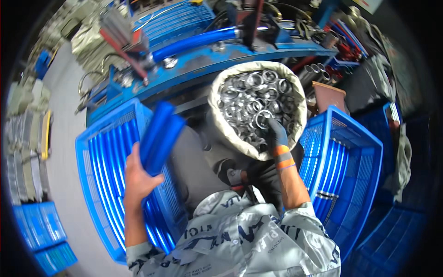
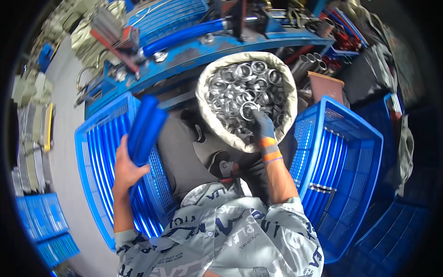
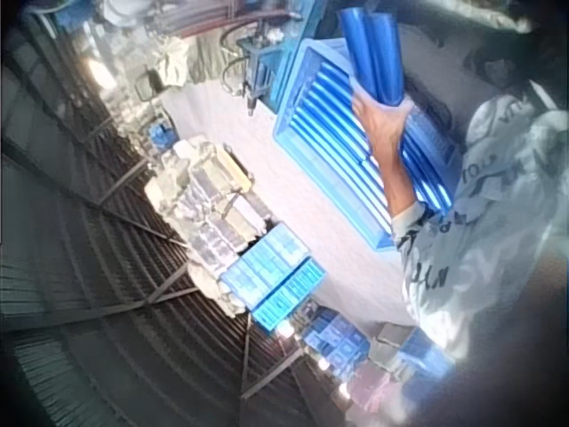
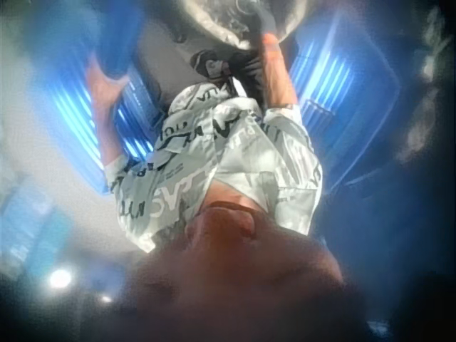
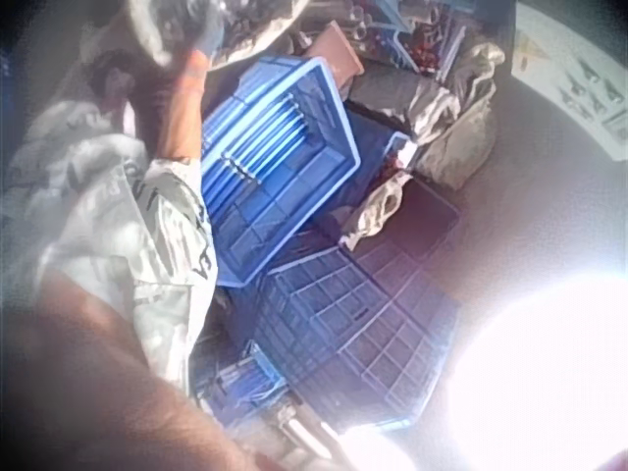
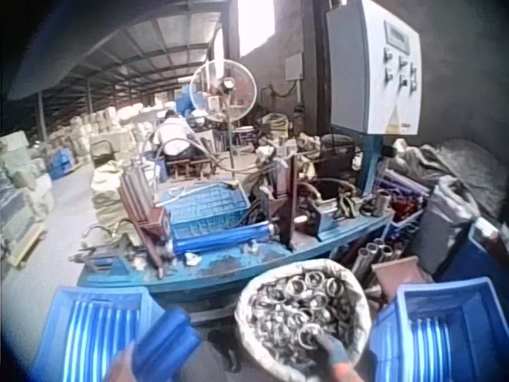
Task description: Assembling metal rings onto blue metal pipes in a manufacturing facility.
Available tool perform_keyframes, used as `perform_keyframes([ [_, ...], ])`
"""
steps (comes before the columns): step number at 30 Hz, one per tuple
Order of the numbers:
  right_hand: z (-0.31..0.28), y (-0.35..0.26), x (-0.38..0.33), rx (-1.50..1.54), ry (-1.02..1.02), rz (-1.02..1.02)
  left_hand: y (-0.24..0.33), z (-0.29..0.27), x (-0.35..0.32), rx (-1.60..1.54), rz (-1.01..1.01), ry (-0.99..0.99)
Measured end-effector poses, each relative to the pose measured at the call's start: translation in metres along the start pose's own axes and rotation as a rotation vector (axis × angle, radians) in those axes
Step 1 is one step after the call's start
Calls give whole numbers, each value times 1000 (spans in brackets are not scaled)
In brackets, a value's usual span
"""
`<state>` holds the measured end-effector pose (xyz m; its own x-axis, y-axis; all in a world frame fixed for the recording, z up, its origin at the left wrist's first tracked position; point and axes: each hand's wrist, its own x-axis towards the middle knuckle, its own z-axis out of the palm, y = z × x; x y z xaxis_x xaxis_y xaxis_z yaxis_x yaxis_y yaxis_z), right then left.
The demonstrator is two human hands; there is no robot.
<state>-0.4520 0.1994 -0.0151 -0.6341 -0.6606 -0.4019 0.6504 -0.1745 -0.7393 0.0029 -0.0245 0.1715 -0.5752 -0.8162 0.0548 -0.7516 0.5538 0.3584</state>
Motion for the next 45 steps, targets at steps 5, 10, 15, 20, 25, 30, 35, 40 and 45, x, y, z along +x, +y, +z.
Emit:
perform_keyframes([
  [5,-61,-37,-49,640,-226,-142,188,82,100,111,360,-215],
  [10,-101,-52,-100,971,-583,-54,261,204,123,491,539,-324],
  [15,-89,-88,-149,919,-425,-212,273,260,121,360,780,-157],
  [20,-75,-76,-118,933,-464,-5,270,118,121,55,614,-65],
  [25,-42,-95,-114,824,-610,-40,257,37,101,78,588,-132],
  [30,-20,-103,-110,300,-479,-242,265,-1,68,85,634,-171],
  [35,-1,-110,-119,-293,-498,-348,251,-16,65,152,647,-174],
  [40,4,-90,-114,42,-512,-347,240,-15,63,177,653,-232],
  [45,1,-85,-111,55,-483,-194,235,-11,62,177,643,-265],
])
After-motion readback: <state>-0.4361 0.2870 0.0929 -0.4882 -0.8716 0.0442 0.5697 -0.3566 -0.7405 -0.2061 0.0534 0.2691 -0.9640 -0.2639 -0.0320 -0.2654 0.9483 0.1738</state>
